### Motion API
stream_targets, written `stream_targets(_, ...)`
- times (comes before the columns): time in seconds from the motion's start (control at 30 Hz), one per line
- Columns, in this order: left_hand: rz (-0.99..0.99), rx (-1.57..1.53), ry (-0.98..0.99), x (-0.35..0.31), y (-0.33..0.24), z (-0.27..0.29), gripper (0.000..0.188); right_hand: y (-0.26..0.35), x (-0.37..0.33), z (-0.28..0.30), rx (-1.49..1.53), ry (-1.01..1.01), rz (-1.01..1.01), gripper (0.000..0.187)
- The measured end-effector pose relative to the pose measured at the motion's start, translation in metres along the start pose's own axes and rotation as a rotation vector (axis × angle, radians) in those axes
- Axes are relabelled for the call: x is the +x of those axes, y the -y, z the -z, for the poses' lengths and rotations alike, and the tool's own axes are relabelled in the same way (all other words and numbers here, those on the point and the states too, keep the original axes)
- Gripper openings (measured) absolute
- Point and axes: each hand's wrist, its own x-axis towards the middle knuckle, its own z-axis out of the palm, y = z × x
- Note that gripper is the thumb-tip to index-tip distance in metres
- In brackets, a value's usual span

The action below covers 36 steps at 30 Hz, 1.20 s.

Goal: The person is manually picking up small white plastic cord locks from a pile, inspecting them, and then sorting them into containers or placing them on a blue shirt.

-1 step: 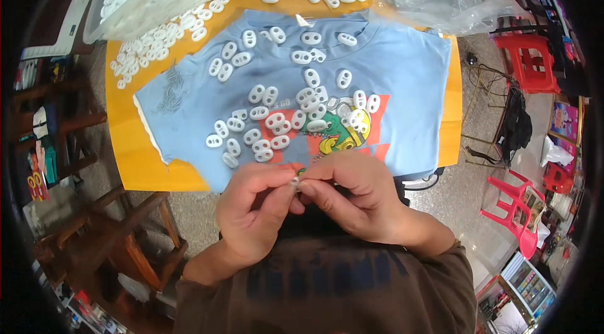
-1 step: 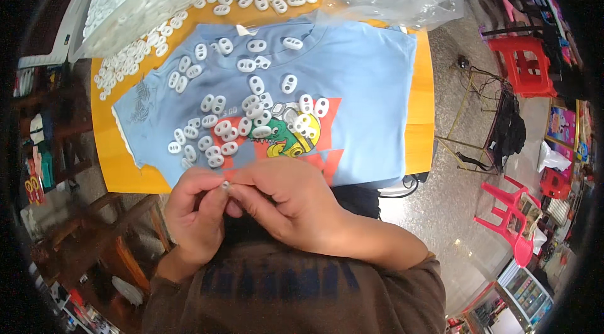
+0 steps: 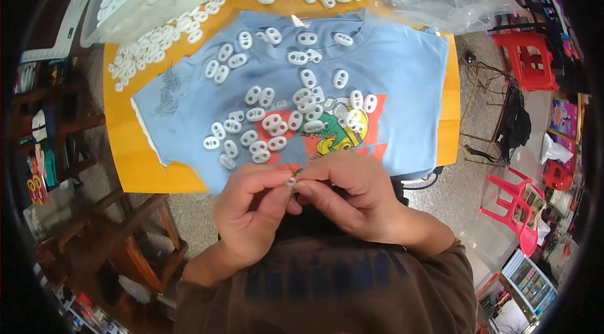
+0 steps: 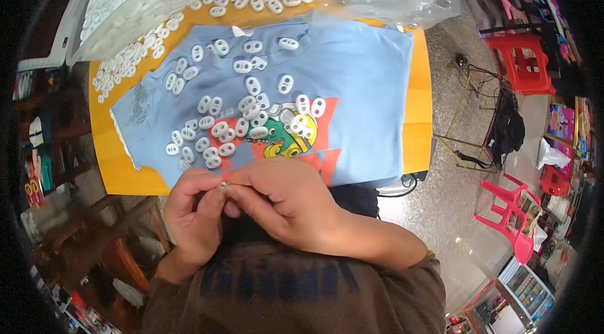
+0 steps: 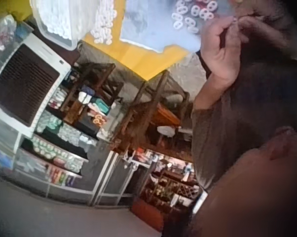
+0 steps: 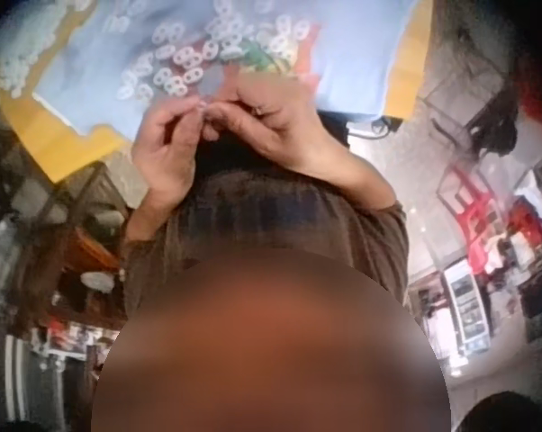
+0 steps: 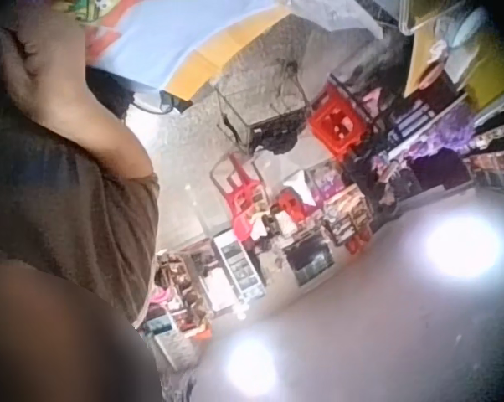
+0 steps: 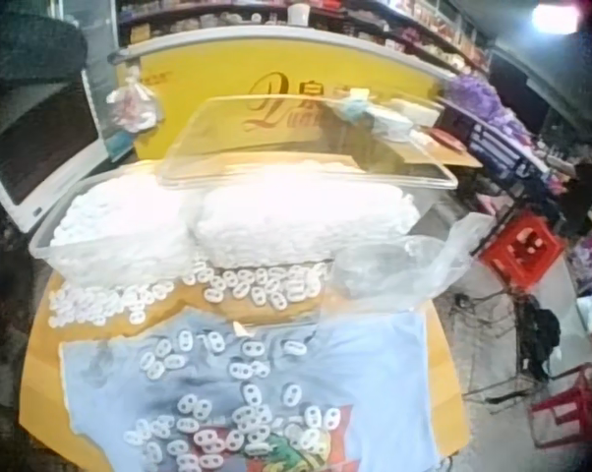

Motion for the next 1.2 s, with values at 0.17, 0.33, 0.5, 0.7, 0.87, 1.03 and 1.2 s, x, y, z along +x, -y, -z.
stream_targets(0.17, 0.079, -0.096, 0.048, 0.008, 0.002, 0.003, 0.015, -0.002, 0.000, 0.005, -0.033, -0.028, -0.019, 0.006)
stream_targets(0.33, 0.200, -0.242, -0.026, 0.012, -0.007, -0.003, 0.022, -0.001, 0.000, 0.035, -0.420, -0.210, 0.090, 0.017)
stream_targets(0.5, 0.192, -0.261, -0.025, 0.016, -0.007, -0.004, 0.023, -0.022, 0.040, 0.068, -0.882, -0.288, 0.267, 0.017)
stream_targets(0.7, 0.200, -0.264, -0.059, 0.013, -0.004, 0.002, 0.021, -0.028, 0.051, 0.070, -1.015, -0.184, 0.259, 0.013)
stream_targets(0.87, 0.177, -0.261, -0.080, 0.014, -0.005, 0.006, 0.020, -0.025, 0.047, 0.069, -0.992, -0.085, 0.240, 0.013)
stream_targets(1.03, 0.156, -0.281, -0.117, 0.018, -0.008, 0.003, 0.020, -0.026, 0.046, 0.072, -0.944, -0.025, 0.272, 0.019)
stream_targets(1.2, 0.154, -0.299, -0.111, 0.019, -0.010, 0.002, 0.020, -0.018, 0.048, 0.078, -0.893, 0.031, 0.244, 0.019)
